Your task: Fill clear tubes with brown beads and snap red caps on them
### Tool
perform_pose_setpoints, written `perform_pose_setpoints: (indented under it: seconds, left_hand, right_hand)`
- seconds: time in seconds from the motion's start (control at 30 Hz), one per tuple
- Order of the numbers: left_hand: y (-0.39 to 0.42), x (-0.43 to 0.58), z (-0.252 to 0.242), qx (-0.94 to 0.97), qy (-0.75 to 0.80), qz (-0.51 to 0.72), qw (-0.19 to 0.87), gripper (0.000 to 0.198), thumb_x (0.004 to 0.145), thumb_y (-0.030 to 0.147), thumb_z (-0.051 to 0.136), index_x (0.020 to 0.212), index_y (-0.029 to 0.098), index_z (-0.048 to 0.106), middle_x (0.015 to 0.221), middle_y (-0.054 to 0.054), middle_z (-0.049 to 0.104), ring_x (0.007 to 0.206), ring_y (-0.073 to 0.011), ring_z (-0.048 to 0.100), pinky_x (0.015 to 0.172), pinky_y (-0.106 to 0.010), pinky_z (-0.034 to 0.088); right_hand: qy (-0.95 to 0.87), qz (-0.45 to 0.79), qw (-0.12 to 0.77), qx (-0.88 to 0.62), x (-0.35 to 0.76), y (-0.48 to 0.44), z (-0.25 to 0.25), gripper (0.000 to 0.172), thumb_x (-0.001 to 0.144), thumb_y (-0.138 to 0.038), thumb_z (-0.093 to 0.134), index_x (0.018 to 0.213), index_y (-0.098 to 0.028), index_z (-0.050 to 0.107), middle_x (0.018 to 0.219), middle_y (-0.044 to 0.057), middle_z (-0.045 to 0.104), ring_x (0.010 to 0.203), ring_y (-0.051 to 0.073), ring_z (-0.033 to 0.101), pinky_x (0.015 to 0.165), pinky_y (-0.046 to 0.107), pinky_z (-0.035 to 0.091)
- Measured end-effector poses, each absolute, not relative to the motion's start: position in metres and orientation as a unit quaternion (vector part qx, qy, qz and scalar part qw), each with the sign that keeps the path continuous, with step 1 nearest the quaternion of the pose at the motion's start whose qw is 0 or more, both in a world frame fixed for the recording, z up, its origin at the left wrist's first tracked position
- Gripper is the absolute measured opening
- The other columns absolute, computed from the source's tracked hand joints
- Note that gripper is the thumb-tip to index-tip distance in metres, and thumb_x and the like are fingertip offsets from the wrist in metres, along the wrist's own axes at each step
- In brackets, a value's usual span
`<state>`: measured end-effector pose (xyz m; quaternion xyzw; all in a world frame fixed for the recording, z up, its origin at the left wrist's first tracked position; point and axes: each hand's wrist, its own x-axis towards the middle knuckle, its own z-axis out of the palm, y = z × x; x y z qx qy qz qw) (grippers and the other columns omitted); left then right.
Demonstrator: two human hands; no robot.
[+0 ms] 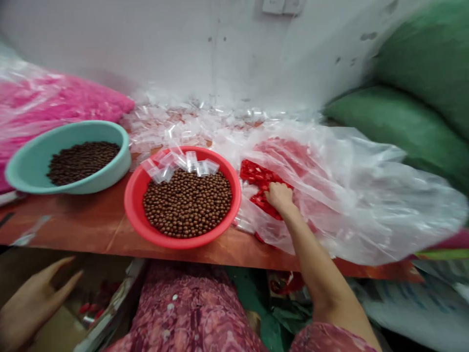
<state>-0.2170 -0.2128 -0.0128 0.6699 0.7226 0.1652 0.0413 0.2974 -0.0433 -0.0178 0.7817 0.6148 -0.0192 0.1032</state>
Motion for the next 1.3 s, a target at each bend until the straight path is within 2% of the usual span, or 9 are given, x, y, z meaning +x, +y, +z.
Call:
perform_pose_setpoints:
  seconds: [0.1,0.2,0.33,0.47,0.6,0.67,0.9,1.13,1.3]
  left_hand:
    - [-0.18,-0.18,0.02,0.7,0.675,0.226,-0.063,0.023,0.08,0.041,0.044,0.085,0.025,0.06,0.079,0.0,0.069,0.074,-0.0215,0.063,0.071,-0.034,0.05]
    - [-0.134,-0.135,0.044,0.776,0.604,0.168,-0.07,0.029,0.087,0.035,0.038,0.093,0.02,0.062,0.083,-0.006,0.068,0.082,-0.0218,0.061,0.076,-0.033,0.047]
    - [-0.064,-0.081,0.05,0.774,0.621,0.108,-0.064,0.033,0.087,0.035,0.04,0.098,0.013,0.062,0.09,-0.013,0.066,0.09,-0.0261,0.059,0.077,-0.034,0.045]
    - [-0.009,-0.051,0.041,0.755,0.654,0.035,-0.027,0.04,0.081,0.042,0.051,0.096,0.006,0.063,0.097,-0.021,0.063,0.095,-0.0333,0.058,0.077,-0.038,0.045]
    - [0.0,-0.04,0.042,0.756,0.654,0.004,-0.027,0.031,0.083,0.029,0.047,0.101,0.008,0.061,0.111,-0.02,0.057,0.099,-0.032,0.057,0.078,-0.038,0.046]
    - [-0.011,-0.041,0.05,0.766,0.641,-0.02,-0.043,0.03,0.085,0.024,0.042,0.103,0.008,0.06,0.113,-0.02,0.055,0.1,-0.031,0.057,0.078,-0.037,0.046]
    - [-0.055,-0.049,0.06,0.827,0.531,-0.183,0.012,0.031,0.082,0.004,0.033,0.095,0.006,0.061,0.097,-0.019,0.063,0.093,-0.0292,0.062,0.076,-0.039,0.049]
    - [-0.034,-0.037,0.021,0.825,0.547,-0.028,0.142,0.018,0.075,0.003,0.045,0.081,0.009,0.061,0.092,-0.017,0.065,0.094,-0.0291,0.062,0.083,-0.042,0.047]
    - [-0.02,-0.045,0.009,0.793,0.558,0.068,0.236,0.008,0.076,0.017,0.054,0.083,0.013,0.054,0.077,-0.004,0.064,0.074,-0.0165,0.062,0.068,-0.028,0.05]
  right_hand:
    - [0.591,-0.01,0.059,0.805,0.295,-0.039,-0.017,0.04,0.088,-0.026,0.037,0.113,-0.002,0.057,0.101,0.027,0.064,0.096,0.034,0.062,0.079,0.042,0.044]
    - [0.564,-0.031,-0.094,0.82,0.295,-0.04,-0.012,0.043,0.088,-0.029,0.035,0.122,-0.008,0.051,0.099,0.02,0.066,0.089,0.031,0.063,0.076,0.042,0.046]
    - [0.554,-0.161,-0.353,0.736,0.274,-0.05,-0.002,0.036,0.083,-0.033,0.043,0.111,-0.014,0.056,0.086,0.012,0.067,0.07,0.023,0.061,0.062,0.035,0.048]
    - [0.567,-0.234,-0.527,0.588,0.226,-0.063,0.004,0.034,0.073,-0.039,0.06,0.098,-0.017,0.055,0.092,0.008,0.065,0.076,0.019,0.061,0.062,0.03,0.049]
    - [0.63,-0.251,-0.528,0.511,0.184,-0.071,0.0,0.023,0.081,-0.035,0.053,0.096,-0.018,0.056,0.079,0.003,0.064,0.067,0.014,0.059,0.063,0.027,0.048]
    - [0.664,-0.248,-0.494,0.504,0.174,-0.071,-0.002,0.023,0.084,-0.035,0.05,0.098,-0.018,0.057,0.084,0.004,0.065,0.072,0.015,0.06,0.067,0.027,0.047]
    - [0.668,-0.314,-0.436,0.515,0.176,-0.067,-0.007,0.032,0.089,-0.034,0.042,0.112,-0.018,0.057,0.077,0.002,0.061,0.067,0.013,0.056,0.063,0.026,0.044]
    - [0.626,-0.366,-0.48,0.493,0.175,-0.066,-0.011,0.027,0.088,-0.03,0.042,0.111,-0.02,0.053,0.081,0.001,0.058,0.068,0.012,0.053,0.062,0.025,0.043]
    - [0.585,-0.382,-0.521,0.49,0.177,-0.063,-0.014,0.026,0.084,-0.036,0.05,0.103,-0.02,0.057,0.081,0.001,0.058,0.068,0.011,0.052,0.061,0.024,0.042]
